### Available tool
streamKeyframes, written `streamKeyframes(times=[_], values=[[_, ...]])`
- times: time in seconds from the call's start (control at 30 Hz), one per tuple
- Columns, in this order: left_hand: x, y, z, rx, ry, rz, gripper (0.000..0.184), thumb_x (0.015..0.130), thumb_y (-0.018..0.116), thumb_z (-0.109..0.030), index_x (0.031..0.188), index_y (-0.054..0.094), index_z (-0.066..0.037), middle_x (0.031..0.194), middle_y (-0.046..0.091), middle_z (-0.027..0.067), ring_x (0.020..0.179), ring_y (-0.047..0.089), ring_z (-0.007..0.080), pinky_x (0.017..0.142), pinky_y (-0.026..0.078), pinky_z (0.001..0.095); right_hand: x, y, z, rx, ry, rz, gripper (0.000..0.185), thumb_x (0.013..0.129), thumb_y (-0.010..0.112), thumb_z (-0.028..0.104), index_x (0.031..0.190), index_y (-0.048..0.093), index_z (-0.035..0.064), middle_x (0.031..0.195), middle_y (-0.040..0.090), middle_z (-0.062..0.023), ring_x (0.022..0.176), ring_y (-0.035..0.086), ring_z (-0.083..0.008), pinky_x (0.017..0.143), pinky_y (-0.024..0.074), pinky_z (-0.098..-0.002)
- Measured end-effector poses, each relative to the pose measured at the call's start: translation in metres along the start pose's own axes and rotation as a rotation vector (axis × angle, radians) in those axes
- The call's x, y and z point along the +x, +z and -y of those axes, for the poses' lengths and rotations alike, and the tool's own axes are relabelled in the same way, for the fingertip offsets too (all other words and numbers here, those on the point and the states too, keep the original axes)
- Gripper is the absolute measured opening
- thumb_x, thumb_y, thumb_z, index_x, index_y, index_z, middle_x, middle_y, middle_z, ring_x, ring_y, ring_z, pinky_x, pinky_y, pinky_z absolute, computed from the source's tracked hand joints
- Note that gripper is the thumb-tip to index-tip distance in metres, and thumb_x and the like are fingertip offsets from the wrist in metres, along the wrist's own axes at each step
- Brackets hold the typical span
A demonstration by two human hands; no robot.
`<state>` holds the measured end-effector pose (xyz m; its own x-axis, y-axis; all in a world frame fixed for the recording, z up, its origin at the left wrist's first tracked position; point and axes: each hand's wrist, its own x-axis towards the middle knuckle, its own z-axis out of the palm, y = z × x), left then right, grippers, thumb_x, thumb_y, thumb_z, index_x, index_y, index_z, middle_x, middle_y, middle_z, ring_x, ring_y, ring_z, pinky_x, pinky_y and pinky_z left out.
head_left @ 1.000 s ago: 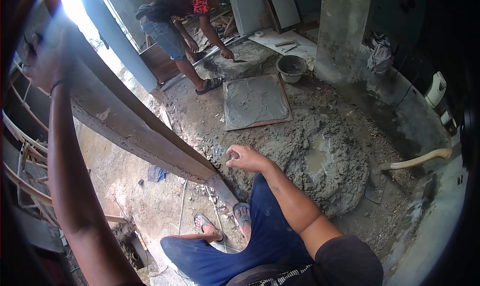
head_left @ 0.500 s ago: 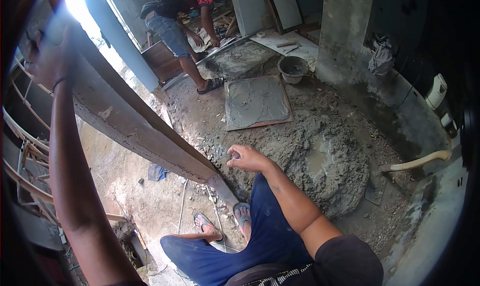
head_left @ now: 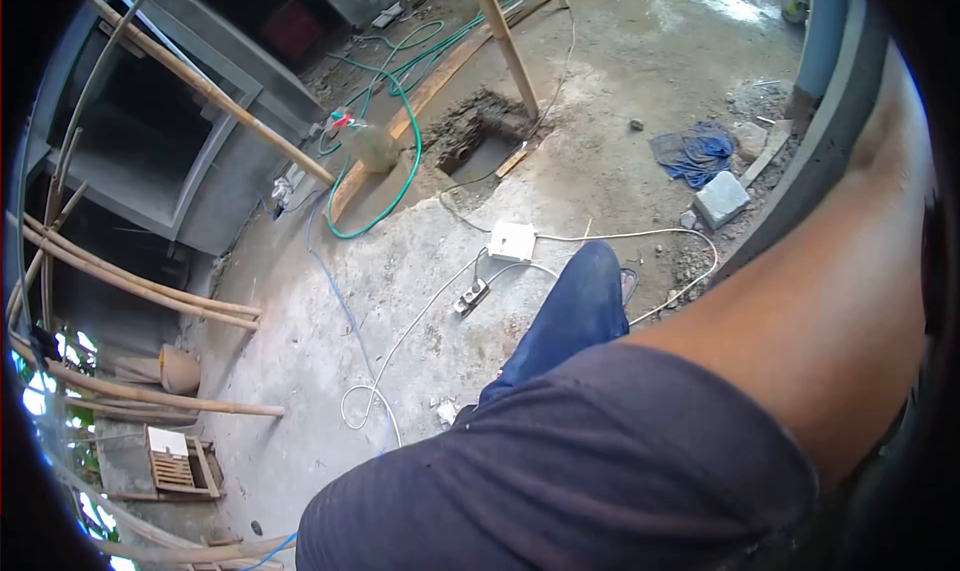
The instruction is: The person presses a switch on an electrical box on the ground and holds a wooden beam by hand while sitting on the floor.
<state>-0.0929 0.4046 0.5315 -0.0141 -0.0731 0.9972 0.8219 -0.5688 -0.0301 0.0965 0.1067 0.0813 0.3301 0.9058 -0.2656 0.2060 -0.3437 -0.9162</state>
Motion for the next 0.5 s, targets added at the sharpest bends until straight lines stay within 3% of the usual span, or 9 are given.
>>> streamKeyframes(times=[0.2,0.5], values=[[-0.010,0.022,0.004,-0.009,-0.017,0.056,0.090,0.075,0.058,-0.063,0.148,0.032,-0.018,0.154,0.027,0.0120,0.138,0.026,0.0441,0.110,0.026,0.0549,0.018,0.011,-0.001,0.015,0.009,0.023,0.046,0.087,0.065,0.023,0.125,0.053,0.0006,0.109,0.062,-0.0109,0.089,0.061,-0.0157,0.075,0.0501,-0.0284],[0.005,0.024,-0.048,-0.101,-0.086,-0.034,0.091,0.075,0.062,-0.058,0.149,0.030,-0.014,0.155,0.026,0.0135,0.139,0.024,0.0440,0.111,0.026,0.0541,0.007,0.003,0.000,0.005,-0.098,-0.060,0.045,0.087,0.065,0.021,0.125,0.052,0.0010,0.105,0.062,-0.0108,0.087,0.061,-0.0165,0.075,0.0500,-0.0292]])
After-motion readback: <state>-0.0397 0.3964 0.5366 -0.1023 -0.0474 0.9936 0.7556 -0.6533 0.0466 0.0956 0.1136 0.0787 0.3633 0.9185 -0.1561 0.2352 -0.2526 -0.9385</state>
